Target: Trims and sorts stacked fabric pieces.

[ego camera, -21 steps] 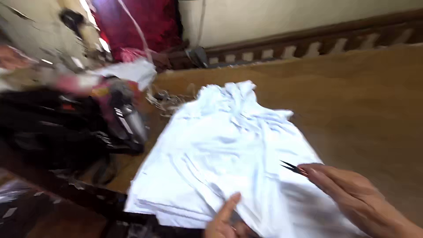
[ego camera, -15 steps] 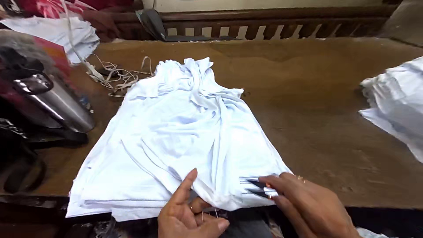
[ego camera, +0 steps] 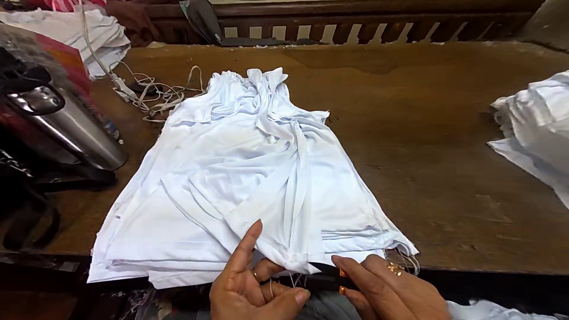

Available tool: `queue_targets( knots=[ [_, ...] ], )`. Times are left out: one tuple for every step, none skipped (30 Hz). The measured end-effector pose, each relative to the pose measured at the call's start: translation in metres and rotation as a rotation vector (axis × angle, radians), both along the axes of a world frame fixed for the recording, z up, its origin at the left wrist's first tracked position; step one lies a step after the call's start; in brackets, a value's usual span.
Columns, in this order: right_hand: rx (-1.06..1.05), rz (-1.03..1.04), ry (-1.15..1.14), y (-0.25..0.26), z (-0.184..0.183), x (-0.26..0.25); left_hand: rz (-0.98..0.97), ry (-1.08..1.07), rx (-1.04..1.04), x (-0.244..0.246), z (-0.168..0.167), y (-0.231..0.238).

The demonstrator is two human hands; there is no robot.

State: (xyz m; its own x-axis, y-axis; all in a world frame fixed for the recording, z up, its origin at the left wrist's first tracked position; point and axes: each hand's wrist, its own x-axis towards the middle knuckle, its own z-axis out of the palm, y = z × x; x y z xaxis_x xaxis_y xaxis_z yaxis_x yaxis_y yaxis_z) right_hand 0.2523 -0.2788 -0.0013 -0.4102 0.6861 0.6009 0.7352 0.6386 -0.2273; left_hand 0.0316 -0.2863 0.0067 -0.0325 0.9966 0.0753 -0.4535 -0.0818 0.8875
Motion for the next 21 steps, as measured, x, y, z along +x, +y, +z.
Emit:
queue_targets(
  knots=[
    [0.015,-0.008,-0.006,0.002,-0.001,0.000,-0.002,0.003,0.005,0.000,-0.001,0.000],
    [0.029,-0.016,-0.014,0.004,-0.003,0.000,-0.006,0.004,0.009,0.001,-0.001,-0.001],
    [0.042,-0.018,-0.022,0.005,-0.004,0.000,-0.008,0.009,0.011,0.001,-0.001,-0.001],
    [0.051,-0.014,-0.025,0.006,-0.005,0.000,-0.012,0.013,0.016,0.001,-0.001,0.000],
    [0.059,-0.008,-0.027,0.006,-0.005,-0.001,-0.015,0.012,0.024,0.001,-0.001,0.000],
    [0.064,-0.003,-0.029,0.007,-0.006,-0.003,-0.019,0.008,0.031,0.000,-0.001,0.000],
    [0.066,0.000,-0.028,0.007,-0.006,-0.004,-0.026,0.001,0.039,0.000,-0.002,0.000],
    [0.067,0.001,-0.026,0.007,-0.006,-0.006,-0.034,-0.010,0.045,-0.001,-0.002,0.000],
    [0.065,0.002,-0.019,0.008,-0.007,-0.008,-0.044,-0.019,0.046,-0.001,-0.002,0.000],
    [0.067,0.000,-0.007,0.008,-0.009,-0.010,-0.051,-0.028,0.043,-0.001,-0.002,-0.001],
    [0.069,-0.002,0.006,0.009,-0.010,-0.011,-0.056,-0.038,0.041,-0.002,-0.002,-0.001],
    [0.068,-0.004,0.018,0.009,-0.011,-0.012,-0.060,-0.050,0.039,-0.002,-0.003,-0.001],
    [0.063,-0.005,0.027,0.009,-0.011,-0.011,-0.063,-0.061,0.033,-0.002,-0.003,-0.001],
    [0.055,-0.011,0.031,0.008,-0.011,-0.009,-0.067,-0.072,0.026,-0.002,-0.003,-0.001],
    [0.046,-0.018,0.029,0.007,-0.010,-0.007,-0.071,-0.082,0.023,-0.002,-0.003,0.000],
    [0.037,-0.025,0.025,0.006,-0.010,-0.005,-0.069,-0.086,0.021,-0.002,-0.003,-0.001],
    [0.023,-0.025,0.018,0.005,-0.010,-0.003,-0.061,-0.086,0.022,-0.002,-0.004,-0.001],
    [0.011,-0.021,0.011,0.005,-0.011,-0.002,-0.050,-0.084,0.027,-0.001,-0.005,-0.001],
    [0.003,-0.015,0.010,0.005,-0.012,-0.001,-0.041,-0.076,0.033,0.001,-0.006,-0.001],
    [0.004,-0.007,0.012,0.005,-0.013,-0.003,-0.032,-0.060,0.049,0.001,-0.007,-0.002],
    [0.004,-0.004,0.013,0.006,-0.013,-0.005,-0.026,-0.039,0.075,0.003,-0.009,-0.003]
  ],
)
